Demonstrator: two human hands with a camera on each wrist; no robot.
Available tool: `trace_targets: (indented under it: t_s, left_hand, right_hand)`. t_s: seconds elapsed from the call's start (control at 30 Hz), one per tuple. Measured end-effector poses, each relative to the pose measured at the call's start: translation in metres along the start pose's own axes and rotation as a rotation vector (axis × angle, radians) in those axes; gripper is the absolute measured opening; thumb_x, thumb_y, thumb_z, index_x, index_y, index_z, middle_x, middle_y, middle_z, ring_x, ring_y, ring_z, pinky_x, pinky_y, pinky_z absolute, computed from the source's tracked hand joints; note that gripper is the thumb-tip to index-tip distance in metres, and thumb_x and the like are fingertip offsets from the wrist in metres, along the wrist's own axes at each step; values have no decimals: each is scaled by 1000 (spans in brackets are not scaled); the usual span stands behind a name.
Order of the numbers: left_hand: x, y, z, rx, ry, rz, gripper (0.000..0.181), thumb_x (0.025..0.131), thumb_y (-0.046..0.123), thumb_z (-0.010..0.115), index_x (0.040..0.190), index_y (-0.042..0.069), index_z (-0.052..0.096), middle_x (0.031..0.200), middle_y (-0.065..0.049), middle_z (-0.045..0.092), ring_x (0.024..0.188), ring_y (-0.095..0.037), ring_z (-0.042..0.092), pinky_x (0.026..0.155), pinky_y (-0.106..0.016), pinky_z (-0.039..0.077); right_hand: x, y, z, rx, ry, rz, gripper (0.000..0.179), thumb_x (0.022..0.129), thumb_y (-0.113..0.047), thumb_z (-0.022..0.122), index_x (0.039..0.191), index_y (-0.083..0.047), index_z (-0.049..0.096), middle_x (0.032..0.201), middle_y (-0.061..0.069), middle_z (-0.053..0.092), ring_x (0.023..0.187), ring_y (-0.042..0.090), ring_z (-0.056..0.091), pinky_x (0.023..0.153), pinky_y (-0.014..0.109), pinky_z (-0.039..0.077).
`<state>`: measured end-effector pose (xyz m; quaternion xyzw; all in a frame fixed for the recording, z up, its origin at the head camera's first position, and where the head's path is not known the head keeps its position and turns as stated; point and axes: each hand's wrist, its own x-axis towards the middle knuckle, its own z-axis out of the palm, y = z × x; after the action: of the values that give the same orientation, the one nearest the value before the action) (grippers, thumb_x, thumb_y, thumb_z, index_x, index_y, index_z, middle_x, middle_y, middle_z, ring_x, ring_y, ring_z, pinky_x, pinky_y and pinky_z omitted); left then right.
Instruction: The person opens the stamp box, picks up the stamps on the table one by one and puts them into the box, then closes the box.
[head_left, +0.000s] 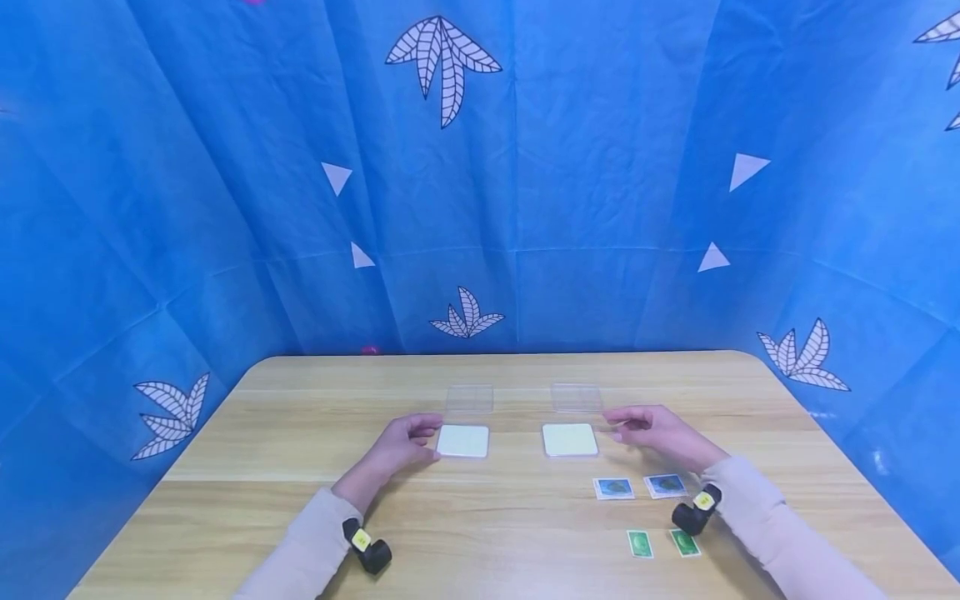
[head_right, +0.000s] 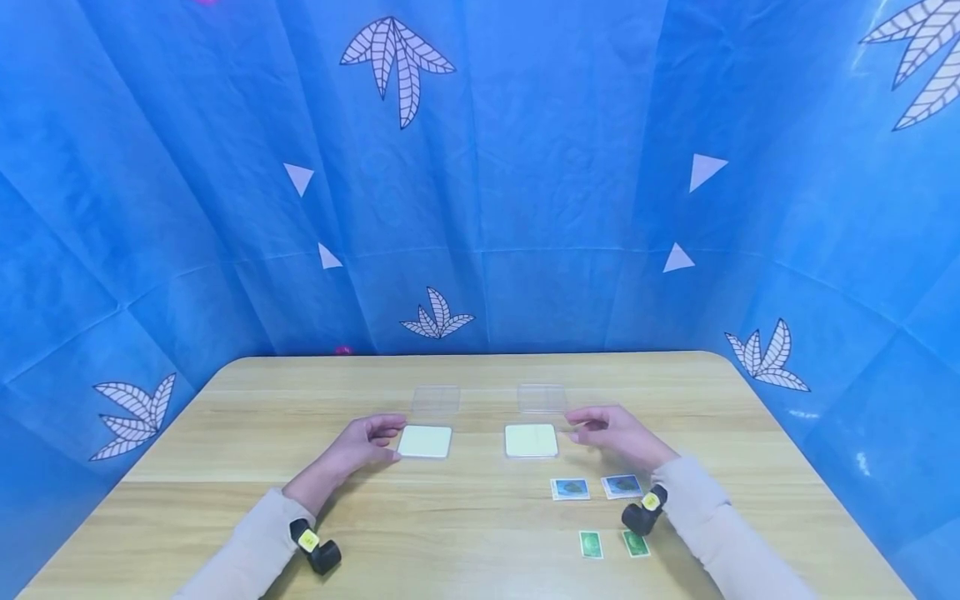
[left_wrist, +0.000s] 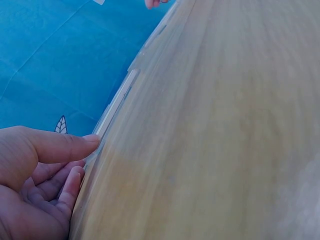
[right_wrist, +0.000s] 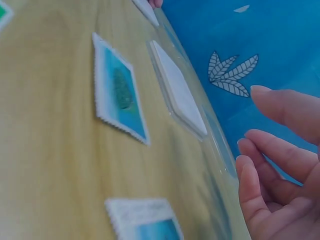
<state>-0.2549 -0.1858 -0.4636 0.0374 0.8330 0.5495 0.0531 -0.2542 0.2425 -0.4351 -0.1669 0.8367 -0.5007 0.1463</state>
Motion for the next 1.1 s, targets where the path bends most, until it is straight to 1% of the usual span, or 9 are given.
trace_targets:
  t_s: [0.07, 0.23, 0.37, 0.53, 0.63, 0.87, 0.97, 1.1]
  left_hand:
    - [0, 0, 0, -1, 2, -1, 59, 66, -8, 75, 122, 4, 60, 118, -9, 63, 110, -27, 56, 97, -38, 48]
    - [0, -1, 0, 3, 6, -1, 59, 66, -8, 76, 122, 4, 61, 117, -8, 63, 109, -26, 57, 96, -39, 49]
    - [1, -2, 0, 10, 7, -1, 59, 66, -7, 76, 122, 5, 61, 117, -7, 63, 109, -25, 57, 96, -38, 49]
    - [1, -2, 0, 5, 7, -4, 58, 66, -8, 76, 122, 5, 61, 117, -7, 63, 109, -25, 57, 96, -38, 49]
    - [1, -1, 1, 11, 12, -7, 58, 66, -7, 76, 121, 5, 61, 117, -7, 63, 109, -25, 57, 95, -38, 49]
    - [2, -1, 1, 17, 10, -8, 57, 67, -6, 76, 121, 6, 62, 117, -7, 63, 108, -25, 57, 95, -38, 49]
    - [2, -2, 0, 20, 9, -3, 58, 67, -6, 76, 121, 6, 61, 117, -7, 63, 108, -25, 57, 95, -38, 50]
    - [2, -3, 0, 16, 11, -5, 58, 67, -6, 76, 121, 6, 62, 117, -7, 63, 108, -25, 57, 95, -38, 49]
  right_hand:
    - [-6, 0, 0, 6, -9, 4, 53, 89, -23, 64, 132, 3, 49, 132, 23, 51, 110, 27, 54, 90, 30, 49]
    - [-20, 1, -3, 3, -24, -11, 51, 90, -22, 63, 130, 5, 49, 127, 24, 54, 106, 24, 56, 86, 28, 50]
    - [-30, 4, -6, -11, -23, -18, 49, 90, -22, 62, 129, 6, 50, 126, 24, 55, 104, 19, 57, 85, 21, 49]
    - [-44, 10, -10, -1, -34, -13, 47, 90, -20, 62, 128, 6, 51, 127, 25, 54, 104, 15, 57, 85, 14, 46]
    - [-52, 14, -13, 23, -48, -7, 46, 91, -17, 61, 128, 8, 50, 127, 27, 53, 104, 13, 57, 85, 15, 46]
    - [-67, 22, -20, 79, -71, -23, 45, 92, -13, 58, 128, 12, 48, 128, 32, 50, 102, 4, 58, 84, 16, 48]
    - [-72, 28, -22, 86, -75, -48, 45, 91, -10, 58, 128, 13, 47, 128, 35, 48, 101, 4, 58, 83, 16, 49]
    - [-76, 36, -23, 65, -66, -70, 43, 90, -8, 58, 126, 14, 49, 125, 33, 52, 99, 5, 59, 84, 16, 49]
